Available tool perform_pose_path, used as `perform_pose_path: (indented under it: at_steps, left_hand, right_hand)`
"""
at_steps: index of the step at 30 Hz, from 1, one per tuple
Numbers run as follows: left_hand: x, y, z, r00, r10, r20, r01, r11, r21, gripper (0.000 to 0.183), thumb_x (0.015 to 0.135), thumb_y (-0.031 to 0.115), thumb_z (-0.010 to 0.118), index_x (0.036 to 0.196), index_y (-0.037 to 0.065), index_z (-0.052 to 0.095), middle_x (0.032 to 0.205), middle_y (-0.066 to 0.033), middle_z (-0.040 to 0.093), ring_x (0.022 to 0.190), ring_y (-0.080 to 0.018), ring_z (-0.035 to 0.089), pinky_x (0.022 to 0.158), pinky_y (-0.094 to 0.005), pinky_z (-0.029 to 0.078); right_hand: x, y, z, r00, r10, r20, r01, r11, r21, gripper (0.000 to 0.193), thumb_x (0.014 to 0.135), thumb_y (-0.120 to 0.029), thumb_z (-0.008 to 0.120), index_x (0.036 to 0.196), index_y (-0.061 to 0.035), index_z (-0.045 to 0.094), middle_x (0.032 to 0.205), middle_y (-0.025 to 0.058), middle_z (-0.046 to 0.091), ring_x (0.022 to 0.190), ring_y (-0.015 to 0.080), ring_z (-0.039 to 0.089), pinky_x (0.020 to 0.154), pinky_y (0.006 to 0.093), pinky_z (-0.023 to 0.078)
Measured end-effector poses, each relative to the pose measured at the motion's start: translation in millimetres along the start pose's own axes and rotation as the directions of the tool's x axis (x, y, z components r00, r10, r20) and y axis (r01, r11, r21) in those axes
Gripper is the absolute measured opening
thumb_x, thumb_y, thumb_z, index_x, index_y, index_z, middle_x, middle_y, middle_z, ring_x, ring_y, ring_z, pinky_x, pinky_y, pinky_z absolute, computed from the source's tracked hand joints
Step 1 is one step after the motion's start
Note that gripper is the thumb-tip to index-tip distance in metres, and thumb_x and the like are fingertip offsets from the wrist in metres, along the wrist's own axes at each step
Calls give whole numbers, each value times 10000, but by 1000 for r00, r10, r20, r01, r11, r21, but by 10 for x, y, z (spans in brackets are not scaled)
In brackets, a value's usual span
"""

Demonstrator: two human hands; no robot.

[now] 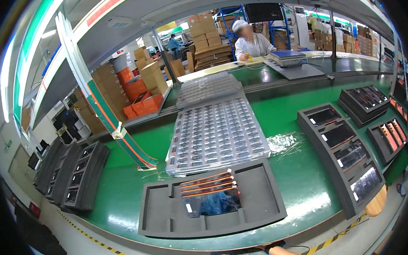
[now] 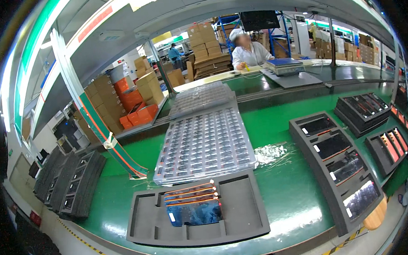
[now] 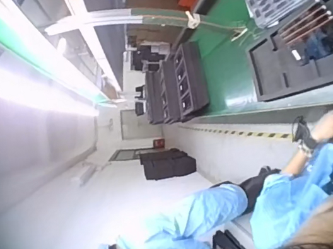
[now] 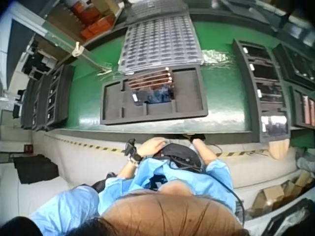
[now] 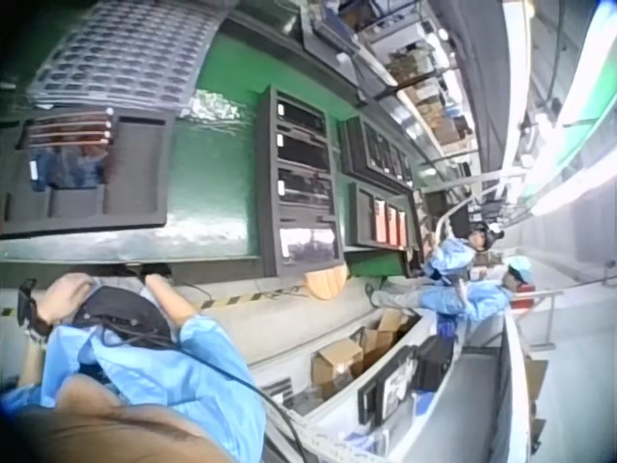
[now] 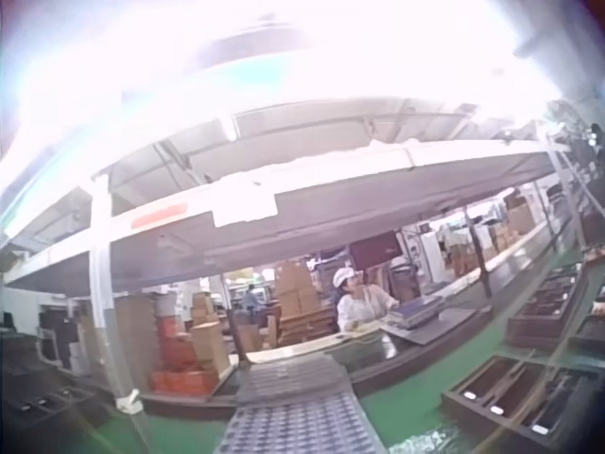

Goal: Assembling or labeling smartphones on an electronics production line.

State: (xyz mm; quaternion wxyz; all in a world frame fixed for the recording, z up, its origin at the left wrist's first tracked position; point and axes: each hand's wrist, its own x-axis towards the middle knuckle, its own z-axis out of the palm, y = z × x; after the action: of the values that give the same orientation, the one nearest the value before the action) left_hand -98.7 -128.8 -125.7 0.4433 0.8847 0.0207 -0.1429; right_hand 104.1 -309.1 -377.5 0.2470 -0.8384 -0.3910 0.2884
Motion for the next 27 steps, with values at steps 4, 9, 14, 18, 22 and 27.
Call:
perform_pose_path:
  at_steps: [4,9,14,18,22,27]
  left_hand:
    - [-76,955,-441,965,236,113,-210,956,-205,283,1043,216,487,1183,30,648,1150,-193,674,1091,-373,637,937,-413,502]
    - [485,1254,-1536,738,632,-236,-511,752,416,543,860,264,761,1320,45,571,1441,-178,491,1381,-353,421,1161,-472,326]
    - [1311,552,-2107,785,400,-473,80,691,718,864,759,548,793,1343,-35,538,1334,-241,555,1270,-393,512,1108,-480,375]
    - [1220,672,-2120,868,350,-352,-13,726,688,830,718,575,814,1251,-24,595,1132,-197,637,1053,-343,621,942,-426,491]
    - [870,886,-1910,869,401,-291,-58,665,745,566,719,418,837,1117,74,626,993,-91,605,950,-274,610,842,-385,512]
    - [820,837,-1747,870,410,-273,-22,586,810,486,745,326,819,1115,95,605,1005,-69,645,939,-262,633,811,-371,535]
  right_hand:
    - [16,106,61,1000,16,-6,-16,999,-38,470,968,-297,649,1352,-40,563,1383,162,559,1281,280,527,1071,430,409]
    - [54,155,120,1000,4,-19,-5,998,-56,473,968,-290,651,1360,-42,558,1403,160,550,1299,281,520,1083,432,403]
    - [-63,248,103,999,-26,-22,25,999,-35,476,969,-284,653,1368,-45,553,1424,158,540,1318,283,512,1096,434,397]
    - [-455,432,-46,994,-103,-27,105,990,91,479,969,-278,655,1375,-47,549,1440,156,533,1333,285,506,1106,436,392]
    - [-1505,-571,-1223,995,-47,-93,81,910,406,442,943,-384,631,1132,13,668,947,204,718,883,298,697,814,375,525]
    - [-1786,-947,-1872,913,-400,78,386,910,149,400,959,-320,612,1233,-29,611,1164,197,652,1082,364,612,947,411,483]
